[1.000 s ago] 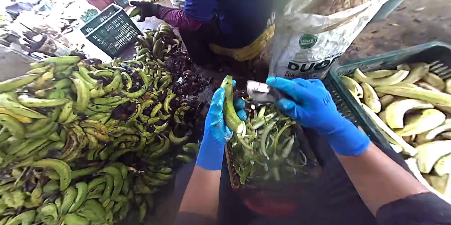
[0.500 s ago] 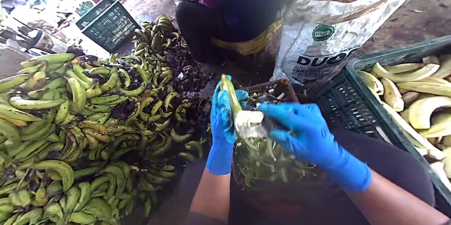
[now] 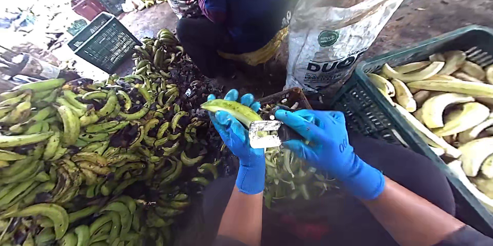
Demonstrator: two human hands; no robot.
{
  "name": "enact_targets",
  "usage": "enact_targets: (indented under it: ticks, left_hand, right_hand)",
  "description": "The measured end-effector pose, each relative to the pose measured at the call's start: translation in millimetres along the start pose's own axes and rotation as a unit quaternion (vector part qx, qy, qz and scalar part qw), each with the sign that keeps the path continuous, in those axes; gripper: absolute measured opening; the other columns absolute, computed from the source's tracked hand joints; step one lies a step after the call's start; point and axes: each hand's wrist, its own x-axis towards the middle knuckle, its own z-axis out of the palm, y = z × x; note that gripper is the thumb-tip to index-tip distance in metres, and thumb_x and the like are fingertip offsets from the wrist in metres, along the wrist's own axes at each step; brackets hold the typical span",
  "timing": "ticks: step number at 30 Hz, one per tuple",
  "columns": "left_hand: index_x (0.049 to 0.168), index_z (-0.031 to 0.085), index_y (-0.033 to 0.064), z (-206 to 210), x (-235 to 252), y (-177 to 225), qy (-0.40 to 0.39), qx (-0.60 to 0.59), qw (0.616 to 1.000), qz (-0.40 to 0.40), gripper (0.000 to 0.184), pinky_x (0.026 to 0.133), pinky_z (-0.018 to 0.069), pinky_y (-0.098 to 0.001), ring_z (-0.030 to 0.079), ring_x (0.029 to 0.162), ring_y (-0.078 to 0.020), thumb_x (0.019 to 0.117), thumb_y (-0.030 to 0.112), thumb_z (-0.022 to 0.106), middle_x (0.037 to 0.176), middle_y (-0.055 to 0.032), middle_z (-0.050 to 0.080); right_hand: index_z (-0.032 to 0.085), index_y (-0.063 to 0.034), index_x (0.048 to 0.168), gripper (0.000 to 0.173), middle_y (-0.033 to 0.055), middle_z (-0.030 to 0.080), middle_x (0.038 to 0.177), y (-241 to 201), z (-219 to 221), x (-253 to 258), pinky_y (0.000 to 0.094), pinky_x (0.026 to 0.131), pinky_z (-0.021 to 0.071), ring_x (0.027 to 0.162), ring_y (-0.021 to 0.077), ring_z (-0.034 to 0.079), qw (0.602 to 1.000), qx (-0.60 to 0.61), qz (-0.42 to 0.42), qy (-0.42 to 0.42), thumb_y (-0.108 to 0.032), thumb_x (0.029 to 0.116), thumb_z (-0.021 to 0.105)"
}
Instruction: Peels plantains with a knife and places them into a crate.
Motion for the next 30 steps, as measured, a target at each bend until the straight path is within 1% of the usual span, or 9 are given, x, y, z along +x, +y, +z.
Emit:
enact_targets:
  ticks: [4, 7, 11, 15, 19, 22, 25, 26, 30]
  left_hand:
    - [0.143, 0.050, 0.0118, -9.7, -4.5, 18.8, -0.182, 0.180, 0.927, -0.275, 0.043, 0.084, 0.0580, -0.0252, 0.067, 0.095, -0.0048, 0.1023, 0.024, 0.045, 0.111, 0.0020, 0.070]
    - [0.154, 0.040, 0.0109, -32.7, 11.2, 16.1, -0.291, 0.205, 0.842, -0.406, 0.059, 0.085, 0.0587, -0.0336, 0.069, 0.094, -0.0172, 0.1012, 0.033, 0.052, 0.115, -0.0126, 0.070]
    - [0.142, 0.048, 0.0155, -30.1, 7.6, 1.3, -0.115, 0.056, 0.954, -0.270, 0.042, 0.071, 0.0600, -0.0326, 0.070, 0.087, -0.0179, 0.1028, 0.030, 0.046, 0.110, -0.0101, 0.069]
    - [0.125, 0.055, 0.0134, 2.9, 5.4, 3.4, 0.078, -0.162, 0.973, -0.142, 0.030, 0.090, 0.0592, -0.0339, 0.070, 0.106, -0.0179, 0.1095, 0.032, 0.037, 0.119, -0.0054, 0.068]
    - [0.140, 0.053, 0.0123, -2.1, -5.0, 11.5, -0.066, -0.002, 0.981, -0.183, 0.045, 0.086, 0.0589, -0.0323, 0.069, 0.108, -0.0166, 0.1103, 0.032, 0.024, 0.124, -0.0078, 0.070]
    - [0.151, 0.040, 0.0151, -20.4, -3.4, 20.0, -0.158, 0.118, 0.962, -0.190, 0.050, 0.091, 0.0565, -0.0325, 0.066, 0.111, -0.0149, 0.1075, 0.039, 0.038, 0.129, -0.0063, 0.066]
    - [0.154, 0.039, 0.0159, -35.3, -9.7, 36.0, -0.255, 0.236, 0.903, -0.254, 0.058, 0.089, 0.0574, -0.0270, 0.067, 0.100, -0.0056, 0.1026, 0.038, 0.053, 0.121, 0.0014, 0.068]
    - [0.157, 0.036, 0.0154, -39.0, -10.5, 36.5, -0.288, 0.229, 0.885, -0.286, 0.066, 0.088, 0.0584, -0.0321, 0.068, 0.097, -0.0114, 0.1019, 0.045, 0.055, 0.119, -0.0045, 0.069]
    - [0.146, 0.044, 0.0183, -39.9, -0.2, 26.7, -0.171, 0.095, 0.938, -0.286, 0.045, 0.068, 0.0583, -0.0282, 0.068, 0.080, -0.0151, 0.1055, 0.037, 0.043, 0.111, -0.0103, 0.070]
  right_hand:
    - [0.066, -0.0296, 0.138, 0.053, 0.0116, 0.073, 0.113, 47.5, -5.2, 42.5, 0.0554, 0.076, 0.0486, 0.094, 0.0284, 0.069, 0.999, -0.034, -0.020, 0.008, -0.061, 0.1006, 0.044]
    - [0.063, -0.0279, 0.142, 0.059, 0.0133, 0.071, 0.117, 63.6, -5.3, 48.2, 0.0582, 0.079, 0.0481, 0.098, 0.0307, 0.069, 0.997, -0.061, 0.050, -0.012, -0.064, 0.1022, 0.038]
    - [0.061, -0.0276, 0.143, 0.058, 0.0108, 0.071, 0.119, 27.1, 7.3, 19.8, 0.0550, 0.080, 0.0488, 0.099, 0.0275, 0.068, 0.998, -0.036, 0.048, 0.020, -0.063, 0.1010, 0.042]
    - [0.064, -0.0321, 0.136, 0.050, 0.0084, 0.072, 0.118, -5.1, 12.8, -7.3, 0.0485, 0.088, 0.0429, 0.103, 0.0229, 0.066, 0.999, -0.023, 0.001, 0.041, -0.062, 0.0981, 0.052]
    - [0.066, -0.0275, 0.138, 0.056, 0.0082, 0.073, 0.119, 8.1, 7.1, 12.8, 0.0509, 0.086, 0.0471, 0.105, 0.0222, 0.068, 0.999, 0.036, 0.005, 0.011, -0.063, 0.1008, 0.044]
    - [0.067, -0.0293, 0.136, 0.053, 0.0081, 0.073, 0.120, 14.7, 7.8, 9.2, 0.0513, 0.091, 0.0452, 0.108, 0.0223, 0.067, 0.999, 0.035, -0.012, 0.007, -0.063, 0.0992, 0.048]
    - [0.068, -0.0225, 0.135, 0.054, 0.0104, 0.073, 0.118, 35.5, 4.4, 30.0, 0.0528, 0.078, 0.0522, 0.099, 0.0256, 0.070, 0.996, 0.052, 0.014, -0.065, -0.058, 0.1016, 0.045]
    - [0.066, -0.0237, 0.138, 0.058, 0.0101, 0.073, 0.117, 43.4, 3.7, 37.0, 0.0546, 0.077, 0.0543, 0.098, 0.0273, 0.071, 0.993, 0.039, 0.053, -0.100, -0.061, 0.1032, 0.038]
    - [0.061, -0.0225, 0.143, 0.064, 0.0121, 0.071, 0.116, 30.3, 10.8, 31.1, 0.0555, 0.073, 0.0504, 0.096, 0.0302, 0.069, 0.996, -0.015, 0.070, -0.048, -0.063, 0.1040, 0.030]
